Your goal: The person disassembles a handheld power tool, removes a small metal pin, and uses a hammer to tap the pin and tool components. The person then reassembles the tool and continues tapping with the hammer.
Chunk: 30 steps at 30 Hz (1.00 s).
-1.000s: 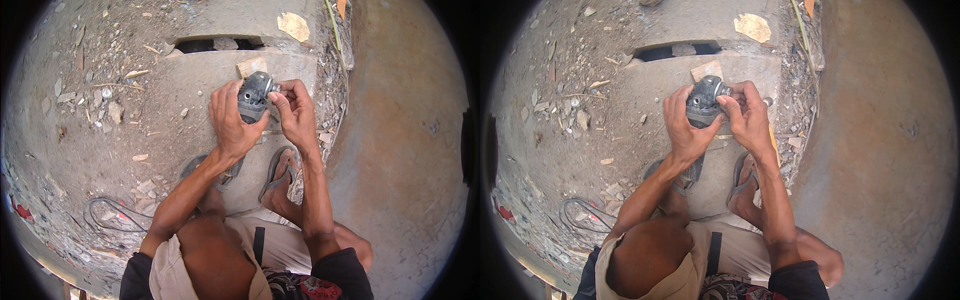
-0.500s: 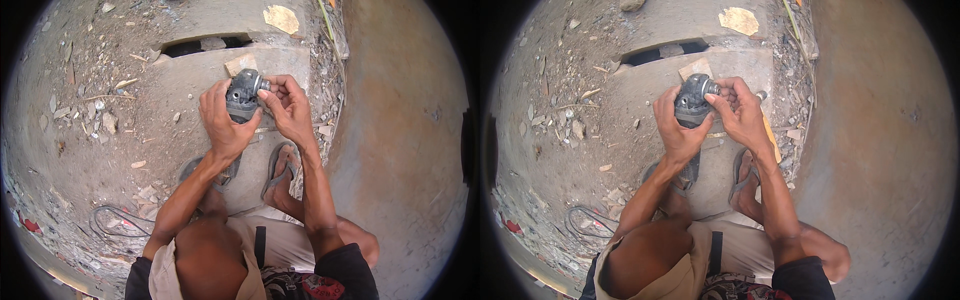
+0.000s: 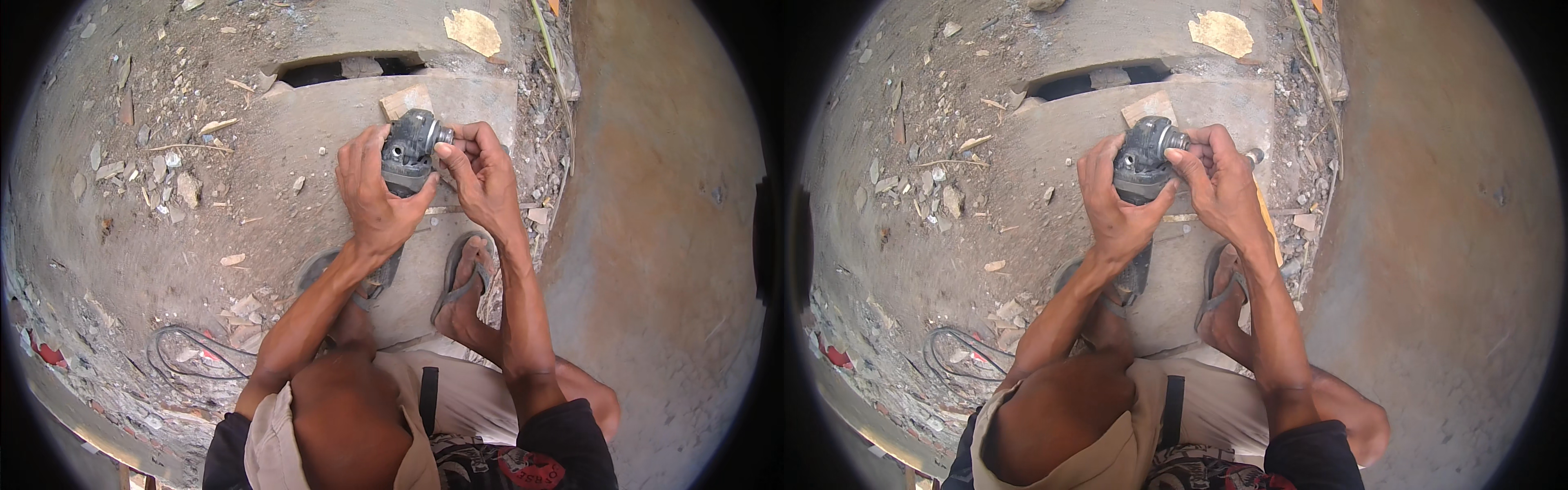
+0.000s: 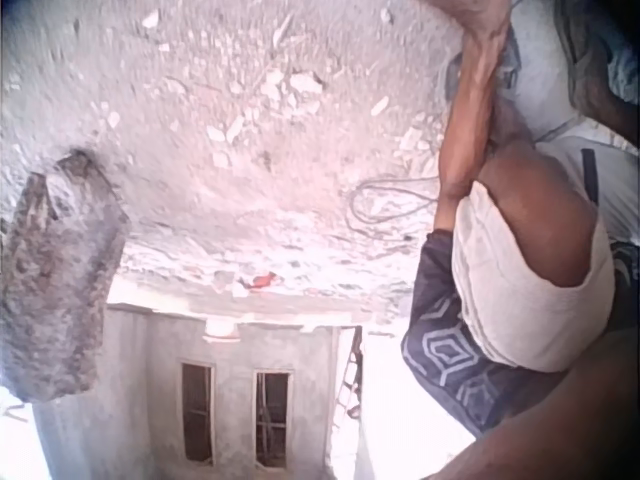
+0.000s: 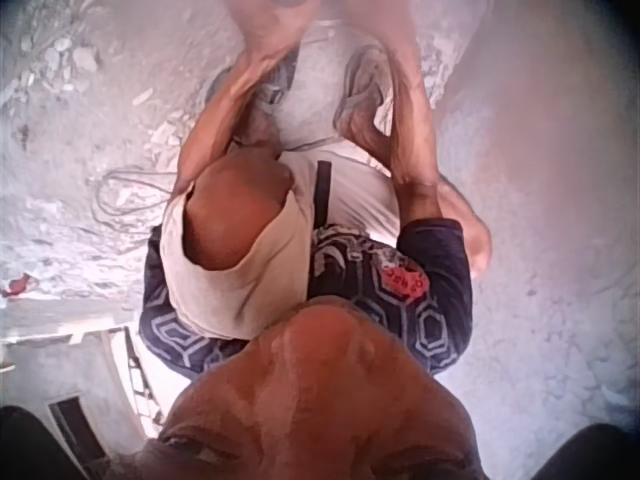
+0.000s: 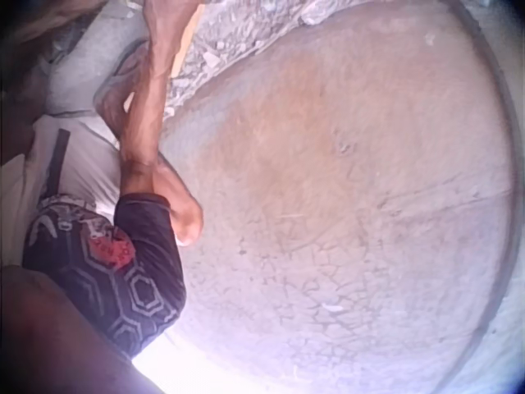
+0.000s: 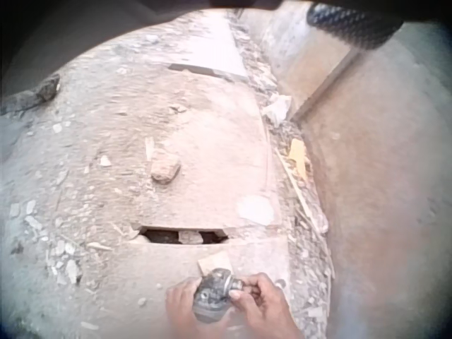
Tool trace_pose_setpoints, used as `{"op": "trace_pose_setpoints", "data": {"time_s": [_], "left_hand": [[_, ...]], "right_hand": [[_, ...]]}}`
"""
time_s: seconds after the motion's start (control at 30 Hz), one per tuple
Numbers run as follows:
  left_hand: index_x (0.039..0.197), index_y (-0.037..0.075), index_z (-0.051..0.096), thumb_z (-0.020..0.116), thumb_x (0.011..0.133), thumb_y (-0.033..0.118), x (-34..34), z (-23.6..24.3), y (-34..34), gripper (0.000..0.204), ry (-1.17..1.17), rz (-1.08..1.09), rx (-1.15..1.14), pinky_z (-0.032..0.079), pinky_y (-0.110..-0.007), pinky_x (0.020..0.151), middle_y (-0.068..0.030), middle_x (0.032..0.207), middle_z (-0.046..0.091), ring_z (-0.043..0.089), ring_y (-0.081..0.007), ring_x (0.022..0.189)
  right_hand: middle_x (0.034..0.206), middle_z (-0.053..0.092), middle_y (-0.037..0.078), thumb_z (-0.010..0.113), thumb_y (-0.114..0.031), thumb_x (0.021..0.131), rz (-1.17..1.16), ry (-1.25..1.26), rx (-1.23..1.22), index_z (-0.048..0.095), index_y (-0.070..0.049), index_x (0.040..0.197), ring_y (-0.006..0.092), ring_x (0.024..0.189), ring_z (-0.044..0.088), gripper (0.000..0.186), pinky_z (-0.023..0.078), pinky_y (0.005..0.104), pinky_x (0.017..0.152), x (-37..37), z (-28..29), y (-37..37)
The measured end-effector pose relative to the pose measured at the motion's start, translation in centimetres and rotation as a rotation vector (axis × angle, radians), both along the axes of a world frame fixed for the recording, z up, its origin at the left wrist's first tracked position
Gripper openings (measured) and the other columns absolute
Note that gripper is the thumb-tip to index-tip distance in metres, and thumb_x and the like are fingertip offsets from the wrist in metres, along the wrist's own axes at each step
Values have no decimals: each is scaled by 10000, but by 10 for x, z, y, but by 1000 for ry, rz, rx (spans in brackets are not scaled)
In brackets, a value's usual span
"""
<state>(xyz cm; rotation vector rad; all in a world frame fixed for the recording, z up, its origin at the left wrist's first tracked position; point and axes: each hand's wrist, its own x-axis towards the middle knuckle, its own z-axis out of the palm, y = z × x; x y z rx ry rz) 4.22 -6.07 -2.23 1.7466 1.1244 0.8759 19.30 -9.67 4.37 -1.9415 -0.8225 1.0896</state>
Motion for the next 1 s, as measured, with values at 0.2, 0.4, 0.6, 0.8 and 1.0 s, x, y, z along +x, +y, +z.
{"op": "trace_pose_setpoints", "data": {"time_s": [0.2,0.4,0.6,0.8,1.0], "left_hand": [[1358,-26,535,940,636,158,1,6,-2,848,50,24,-21,421,-506,1043,-205,1313,593,538,-387,1205],[1353,-24,535,938,630,155,2,7,-3,847,54,37,-35,421,-513,1046,-205,1305,600,542,-390,1204],[1361,-20,533,937,638,138,-1,5,1,843,-5,33,-40,433,-504,1041,-199,1309,597,540,-383,1201],[1351,-31,538,932,653,172,-12,-6,7,827,-112,2,-97,420,-496,1056,-209,1303,592,539,-379,1202],[1363,-5,546,927,681,153,-21,-10,10,798,-131,-16,-164,430,-488,1058,-188,1302,597,539,-354,1193]], "right_hand": [[957,732,102,682,-112,1035,21,-52,-4,615,34,1178,107,853,667,215,543,267,727,0,-2,-3],[926,729,106,657,-40,1011,91,-179,98,604,36,1178,135,843,670,191,541,289,747,0,-11,-5],[875,718,157,668,-37,994,198,-303,110,603,32,1181,183,796,697,210,544,317,708,-1,-5,-2],[867,677,165,717,-83,978,243,-303,109,615,37,1172,236,757,691,251,525,342,660,-11,7,9],[799,596,76,814,-108,914,191,-296,232,650,34,1172,146,671,546,336,476,313,609,-17,-7,10]]}}
